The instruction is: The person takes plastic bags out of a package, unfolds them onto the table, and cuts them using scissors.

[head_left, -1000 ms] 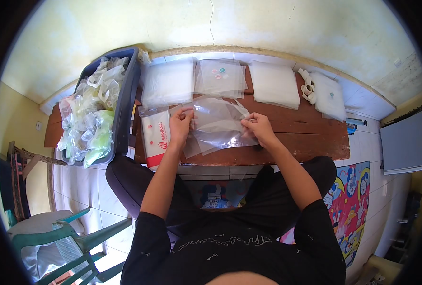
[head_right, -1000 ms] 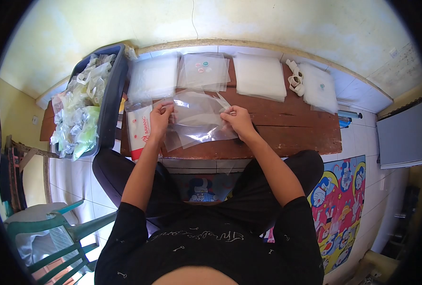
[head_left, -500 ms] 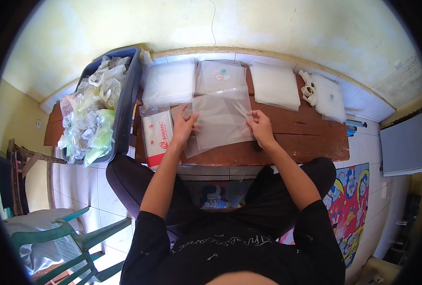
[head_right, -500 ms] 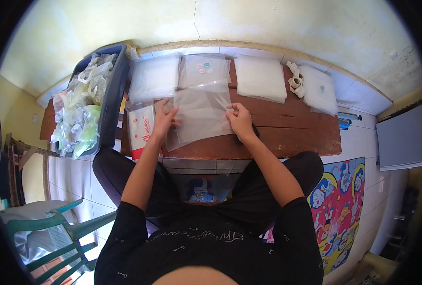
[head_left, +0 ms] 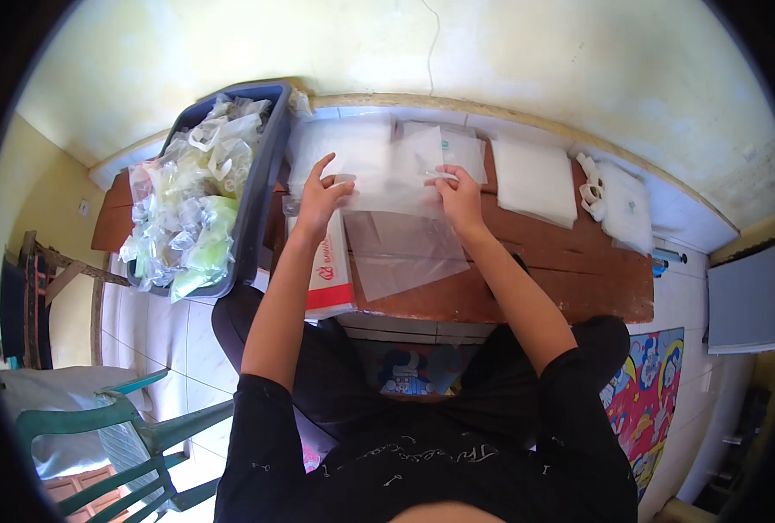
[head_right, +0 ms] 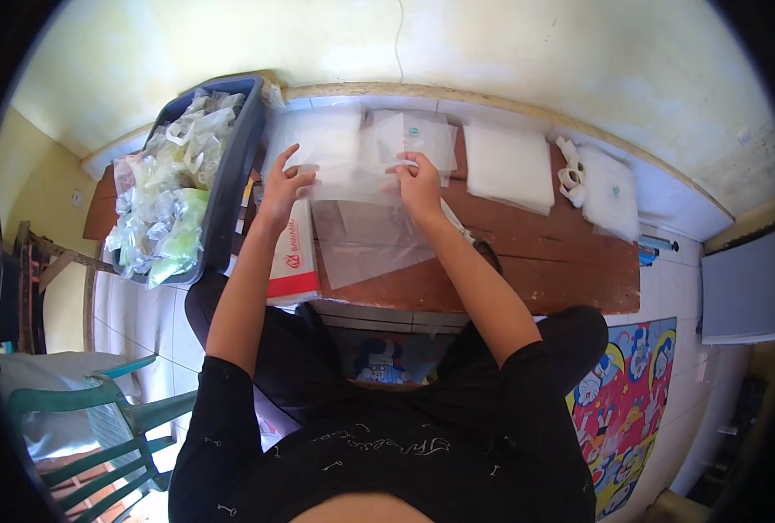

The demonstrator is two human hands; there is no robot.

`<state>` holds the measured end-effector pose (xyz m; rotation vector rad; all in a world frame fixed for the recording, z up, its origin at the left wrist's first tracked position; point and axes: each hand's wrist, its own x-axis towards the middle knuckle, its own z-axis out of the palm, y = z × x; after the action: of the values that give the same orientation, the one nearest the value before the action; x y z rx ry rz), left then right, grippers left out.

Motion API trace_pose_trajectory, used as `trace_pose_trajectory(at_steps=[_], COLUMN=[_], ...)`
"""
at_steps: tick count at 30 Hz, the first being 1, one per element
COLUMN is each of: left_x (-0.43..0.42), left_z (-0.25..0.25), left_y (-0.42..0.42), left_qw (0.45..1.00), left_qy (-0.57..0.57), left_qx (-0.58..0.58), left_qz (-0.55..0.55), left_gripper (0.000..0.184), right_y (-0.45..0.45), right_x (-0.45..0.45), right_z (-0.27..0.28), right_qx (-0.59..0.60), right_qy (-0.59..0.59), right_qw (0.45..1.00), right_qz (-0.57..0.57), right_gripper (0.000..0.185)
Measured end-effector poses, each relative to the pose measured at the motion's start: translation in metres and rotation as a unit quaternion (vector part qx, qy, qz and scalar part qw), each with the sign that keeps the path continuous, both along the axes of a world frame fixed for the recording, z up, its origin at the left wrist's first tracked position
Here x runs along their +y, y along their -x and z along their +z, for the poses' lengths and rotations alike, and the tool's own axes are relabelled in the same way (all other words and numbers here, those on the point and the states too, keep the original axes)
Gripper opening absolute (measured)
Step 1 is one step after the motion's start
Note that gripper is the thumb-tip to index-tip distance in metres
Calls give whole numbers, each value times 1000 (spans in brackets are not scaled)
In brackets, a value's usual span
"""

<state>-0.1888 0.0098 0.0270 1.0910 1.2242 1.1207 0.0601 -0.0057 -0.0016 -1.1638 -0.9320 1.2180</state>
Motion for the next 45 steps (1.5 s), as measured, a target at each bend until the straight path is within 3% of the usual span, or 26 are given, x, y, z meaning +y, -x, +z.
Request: trace_pose_trajectory(at_steps=[3, 7, 9, 11, 13, 20, 22, 24, 25, 28, 30, 31, 33, 36, 40, 45], left_x=[34, 70, 80, 85, 90, 98, 98, 96, 91, 70, 56, 45, 21, -13, -26, -32], left_z=[-10, -33, -41, -47, -50, -68, -73, -69, -64, -40, -26, -25, -22, -35, -58, -72], left_y=[29, 49, 55, 57, 59, 66, 67, 64, 60, 38, 17, 7, -12, -30, -39, -37], left_qw=[999, 992, 958, 944, 929, 899, 894, 768, 770, 785, 919, 920, 867, 819, 820, 845], left_qy=[-32, -74, -105, -96, -88, -123, -130, -318, -318, -332, -132, -132, -70, -166, -237, -217], left_qx=[-13, 76, 241, 282, 324, 383, 393, 504, 503, 489, 370, 369, 459, 529, 511, 468], left_qz=[-6, 61, 118, 138, 158, 173, 171, 235, 233, 185, -29, -32, -180, -150, -98, -141], left_gripper=[60, 42, 33, 28, 24, 19, 21, 20, 20, 22, 28, 28, 30, 27, 22, 19], right_y=[27, 51, 60, 67, 69, 74, 73, 65, 60, 32, 10, 0, -16, -28, -22, -24], right_x=[40, 82, 93, 101, 112, 124, 124, 114, 106, 74, 49, 35, 14, -16, -43, -41], right_z=[-5, -23, -29, -32, -43, -44, -46, -43, -38, -27, -21, -20, -16, -19, -17, -47], right_qx=[5, -58, -60, -64, -142, -228, -351, -388, -423, -507, -535, -562, -586, -605, -571, -551], right_qy=[-20, 3, 28, 54, 44, 25, -77, -97, -119, -113, -105, -99, -57, -23, -85, -41], right_qw=[1000, 998, 998, 996, 989, 973, 932, 915, 897, 854, 838, 820, 806, 794, 815, 833], right_qz=[-13, -7, -14, -22, -17, -27, -49, -46, -42, 13, 24, 37, 52, 57, 44, 30], right_gripper=[25, 28, 29, 30, 31, 34, 36, 38, 40, 41, 41, 40, 42, 44, 38, 34])
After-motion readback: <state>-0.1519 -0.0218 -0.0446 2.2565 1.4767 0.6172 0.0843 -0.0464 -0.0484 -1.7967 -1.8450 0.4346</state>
